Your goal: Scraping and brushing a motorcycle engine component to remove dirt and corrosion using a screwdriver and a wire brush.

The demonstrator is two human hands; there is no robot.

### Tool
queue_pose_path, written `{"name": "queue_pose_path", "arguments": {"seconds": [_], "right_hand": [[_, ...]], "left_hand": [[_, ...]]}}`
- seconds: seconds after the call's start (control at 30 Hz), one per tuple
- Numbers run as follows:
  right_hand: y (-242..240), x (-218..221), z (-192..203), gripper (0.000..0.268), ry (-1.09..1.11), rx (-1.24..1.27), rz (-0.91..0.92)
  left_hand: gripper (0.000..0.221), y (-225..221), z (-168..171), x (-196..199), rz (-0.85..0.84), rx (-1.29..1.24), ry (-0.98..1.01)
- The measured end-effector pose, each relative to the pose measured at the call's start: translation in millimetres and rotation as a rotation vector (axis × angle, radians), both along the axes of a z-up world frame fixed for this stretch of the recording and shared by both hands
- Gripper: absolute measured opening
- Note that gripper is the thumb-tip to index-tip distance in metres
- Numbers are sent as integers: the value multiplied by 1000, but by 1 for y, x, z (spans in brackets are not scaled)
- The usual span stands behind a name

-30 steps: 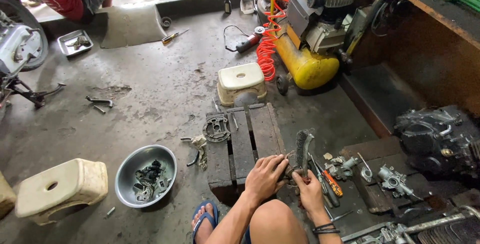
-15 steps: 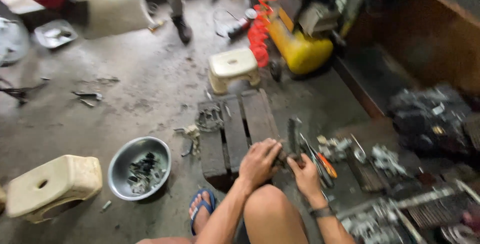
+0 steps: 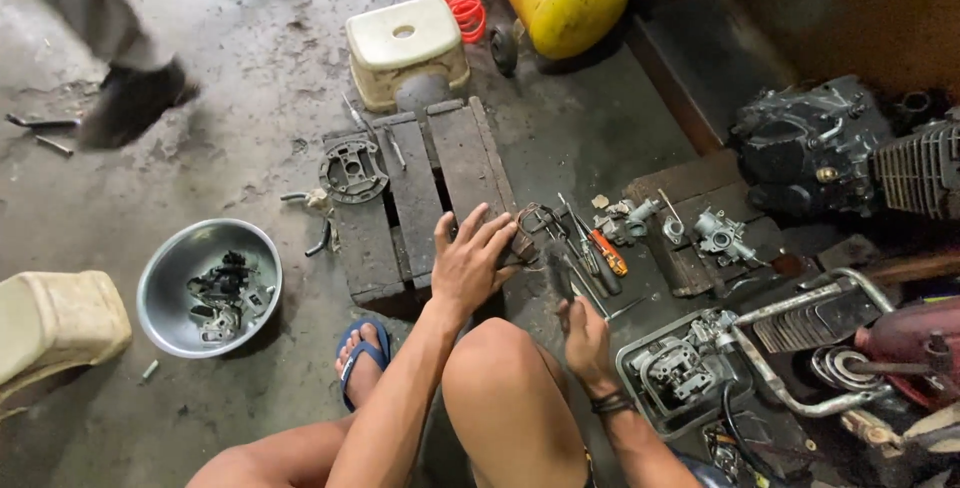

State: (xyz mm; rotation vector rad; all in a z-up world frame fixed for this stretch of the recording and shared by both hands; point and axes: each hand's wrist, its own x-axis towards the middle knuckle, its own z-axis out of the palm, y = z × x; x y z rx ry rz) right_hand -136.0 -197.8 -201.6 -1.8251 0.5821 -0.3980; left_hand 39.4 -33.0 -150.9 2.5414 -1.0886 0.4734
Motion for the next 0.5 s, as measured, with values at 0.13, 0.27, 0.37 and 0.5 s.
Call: {"name": "queue_pose_path", "arguments": {"seconds": [0.13, 0.27, 0.37, 0.5], "right_hand": [[3, 37, 12, 66, -71, -134, 65], [13, 66, 39, 55, -139, -293, 105], [9, 54, 20, 48, -95, -393, 98], [-4, 13, -19, 38, 85, -456, 15]], "left_hand": [[80, 5, 4, -1, 10, 31, 74], [65, 10, 4, 3, 17, 80, 176], [65, 10, 9, 2, 18, 100, 216], [76, 12, 11, 3, 14, 93, 249]]}}
